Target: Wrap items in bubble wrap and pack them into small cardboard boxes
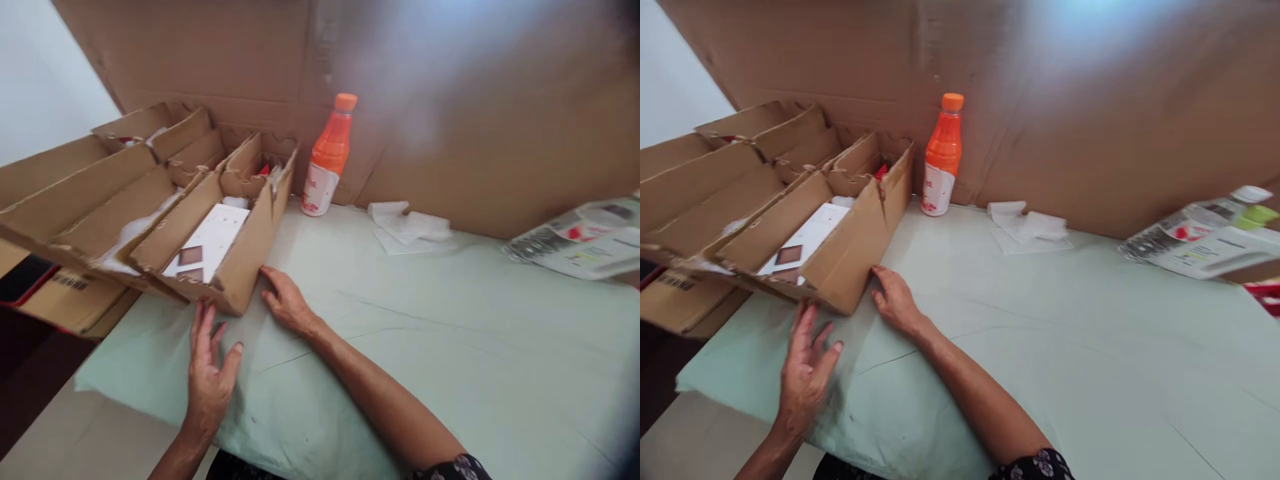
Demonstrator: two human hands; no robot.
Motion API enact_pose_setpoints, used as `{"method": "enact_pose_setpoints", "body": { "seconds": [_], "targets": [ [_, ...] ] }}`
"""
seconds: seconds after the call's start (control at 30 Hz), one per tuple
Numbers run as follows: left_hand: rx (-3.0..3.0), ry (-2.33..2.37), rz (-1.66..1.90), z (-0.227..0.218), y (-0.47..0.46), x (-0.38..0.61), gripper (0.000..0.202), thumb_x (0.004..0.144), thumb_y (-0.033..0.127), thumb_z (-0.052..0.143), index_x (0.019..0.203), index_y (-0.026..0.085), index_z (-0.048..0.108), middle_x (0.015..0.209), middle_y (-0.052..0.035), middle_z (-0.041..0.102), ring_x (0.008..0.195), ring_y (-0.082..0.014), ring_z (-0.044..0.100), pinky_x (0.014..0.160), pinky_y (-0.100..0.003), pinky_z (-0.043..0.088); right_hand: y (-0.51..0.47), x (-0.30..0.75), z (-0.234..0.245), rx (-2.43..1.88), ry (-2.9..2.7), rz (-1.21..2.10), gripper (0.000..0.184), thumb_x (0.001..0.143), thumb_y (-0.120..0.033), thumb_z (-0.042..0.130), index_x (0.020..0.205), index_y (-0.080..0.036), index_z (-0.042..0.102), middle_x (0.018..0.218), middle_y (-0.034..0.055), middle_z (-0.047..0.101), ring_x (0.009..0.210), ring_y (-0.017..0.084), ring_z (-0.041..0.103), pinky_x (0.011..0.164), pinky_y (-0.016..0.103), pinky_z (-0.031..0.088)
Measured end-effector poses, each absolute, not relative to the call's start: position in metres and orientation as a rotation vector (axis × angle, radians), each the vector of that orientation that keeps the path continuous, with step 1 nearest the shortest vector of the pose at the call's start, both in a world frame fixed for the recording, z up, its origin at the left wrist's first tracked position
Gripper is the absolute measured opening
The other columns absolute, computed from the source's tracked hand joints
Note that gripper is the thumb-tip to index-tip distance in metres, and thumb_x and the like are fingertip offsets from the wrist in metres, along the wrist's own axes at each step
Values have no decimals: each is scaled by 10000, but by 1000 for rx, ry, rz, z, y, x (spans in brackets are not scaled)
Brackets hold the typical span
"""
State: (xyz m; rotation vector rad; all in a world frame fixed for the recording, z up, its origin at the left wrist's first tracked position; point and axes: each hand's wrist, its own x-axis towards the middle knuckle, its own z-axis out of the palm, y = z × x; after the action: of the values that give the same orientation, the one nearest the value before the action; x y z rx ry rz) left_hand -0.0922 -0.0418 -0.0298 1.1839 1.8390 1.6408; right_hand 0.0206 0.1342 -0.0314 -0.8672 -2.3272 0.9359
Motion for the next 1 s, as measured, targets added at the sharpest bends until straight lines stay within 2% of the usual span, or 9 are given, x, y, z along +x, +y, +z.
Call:
{"method": "enact_pose_setpoints", "body": {
  "seconds": [0.1, 0.2, 0.27, 0.37, 0.47, 0.63, 0.77, 0.87, 1.0],
  "targets": [
    [994, 1891, 1568, -39, -52, -97, 756, 881, 399, 670, 1557, 328, 340, 1655, -122, 288, 1483, -370, 376, 1186, -565, 384, 115, 34, -29, -766, -2568, 745, 443, 887, -191, 622, 1327, -145, 623, 1469, 146, 567, 1420, 273, 451, 1188, 442, 358],
    [899, 1951, 1447, -51, -62, -92, 856, 803, 504, 718, 1532, 218, 374, 1496, -187, 498, 1359, -407, 516, 1140, -628, 409, 97, 66, -25, -687, -2782, 511, 385, 974, -287, 570, 1332, -154, 615, 1512, 112, 530, 1444, 266, 410, 1161, 444, 372],
    [1050, 1934, 1292, -56, -64, -82, 820, 783, 538, 713, 1476, 191, 445, 1429, -181, 557, 1288, -397, 573, 1112, -609, 450, 84, 98, -24, -672, -2831, 406, 388, 1014, -326, 511, 1358, -165, 588, 1533, 92, 508, 1447, 246, 397, 1163, 422, 356],
    [1488, 1836, 1003, -50, -51, -52, 611, 858, 488, 637, 1406, 239, 532, 1426, -122, 572, 1268, -343, 592, 1081, -529, 504, 66, 155, -23, -690, -2820, 356, 392, 1034, -355, 475, 1374, -185, 567, 1540, 75, 502, 1447, 228, 392, 1177, 394, 327],
    [1959, 1622, 860, -38, -21, -14, 437, 925, 335, 552, 1357, 277, 583, 1434, -86, 573, 1295, -290, 574, 1038, -458, 544, 53, 207, -22, -814, -2760, 402, 419, 1015, -340, 518, 1408, -197, 538, 1555, 76, 485, 1457, 236, 386, 1192, 403, 314],
    [2416, 1436, 784, -34, 17, 27, 402, 897, 158, 516, 1283, 222, 609, 1376, -116, 616, 1313, -300, 540, 1065, -516, 502, 47, 250, -21, -1039, -2602, 531, 447, 977, -292, 579, 1412, -196, 549, 1539, 99, 504, 1458, 249, 396, 1205, 437, 323],
    [2478, 1445, 779, -39, 12, 30, 414, 898, 123, 513, 1299, 198, 580, 1407, -132, 594, 1353, -290, 502, 1080, -499, 485, 50, 253, -21, -1017, -2565, 575, 413, 960, -249, 584, 1372, -215, 592, 1523, 92, 523, 1443, 256, 423, 1187, 463, 361],
    [2441, 1453, 800, -39, 5, 28, 362, 892, 105, 513, 1226, 202, 611, 1383, -125, 608, 1350, -282, 502, 1075, -488, 487, 52, 251, -22, -1008, -2555, 571, 391, 954, -230, 581, 1342, -215, 619, 1521, 90, 527, 1434, 265, 439, 1171, 474, 389],
    [2368, 1481, 789, -36, 0, 33, 324, 871, 92, 519, 1158, 185, 639, 1370, -138, 612, 1339, -297, 508, 1104, -532, 456, 52, 252, -27, -981, -2534, 477, 386, 947, -205, 574, 1328, -205, 636, 1493, 107, 556, 1405, 274, 480, 1125, 492, 446]
  ]
}}
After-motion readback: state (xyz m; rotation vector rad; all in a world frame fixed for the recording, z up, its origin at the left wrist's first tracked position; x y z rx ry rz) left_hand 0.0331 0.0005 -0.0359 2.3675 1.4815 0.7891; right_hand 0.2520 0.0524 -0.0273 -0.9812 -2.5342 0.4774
